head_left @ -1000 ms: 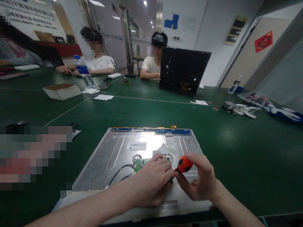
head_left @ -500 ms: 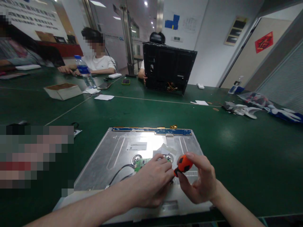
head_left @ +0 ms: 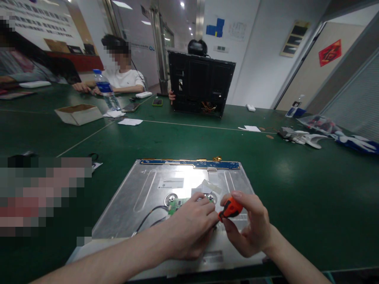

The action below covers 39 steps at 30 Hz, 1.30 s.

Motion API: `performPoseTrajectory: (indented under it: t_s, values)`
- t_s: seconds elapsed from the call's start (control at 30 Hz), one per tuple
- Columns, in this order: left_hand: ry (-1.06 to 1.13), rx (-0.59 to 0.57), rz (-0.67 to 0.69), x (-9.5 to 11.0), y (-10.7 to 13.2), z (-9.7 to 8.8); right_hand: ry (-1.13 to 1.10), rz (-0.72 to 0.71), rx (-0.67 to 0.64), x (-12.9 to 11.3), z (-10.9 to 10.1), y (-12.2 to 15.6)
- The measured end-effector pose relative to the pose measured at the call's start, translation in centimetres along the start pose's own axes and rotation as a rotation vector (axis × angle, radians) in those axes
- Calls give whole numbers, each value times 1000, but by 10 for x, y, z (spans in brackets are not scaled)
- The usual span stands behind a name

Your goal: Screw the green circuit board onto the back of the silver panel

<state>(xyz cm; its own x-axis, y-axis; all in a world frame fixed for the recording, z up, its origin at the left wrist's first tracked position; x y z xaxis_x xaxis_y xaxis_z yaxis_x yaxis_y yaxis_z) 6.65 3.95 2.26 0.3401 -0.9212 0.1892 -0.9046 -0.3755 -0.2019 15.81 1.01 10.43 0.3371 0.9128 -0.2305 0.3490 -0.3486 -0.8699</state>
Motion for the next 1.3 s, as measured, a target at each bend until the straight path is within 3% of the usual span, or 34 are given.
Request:
performPoseTrajectory:
  t_s: [1.3]
  values:
    - [35,22,-9,2,-1,-4,82,23,21,3,0,3]
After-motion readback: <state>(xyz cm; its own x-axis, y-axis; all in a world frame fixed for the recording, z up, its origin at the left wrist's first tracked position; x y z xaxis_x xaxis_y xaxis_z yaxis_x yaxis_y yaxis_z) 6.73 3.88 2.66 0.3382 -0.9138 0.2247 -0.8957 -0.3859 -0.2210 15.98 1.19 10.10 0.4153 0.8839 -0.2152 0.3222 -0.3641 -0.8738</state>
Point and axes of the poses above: each hand's wrist, its own y-axis away from the middle knuckle, its own z-axis out of the palm, x = y × z, the point moved 8 cm from there along -y, towards the middle knuckle, and after that the axes turned 3 degrees about -y, right-handed, at the moved point
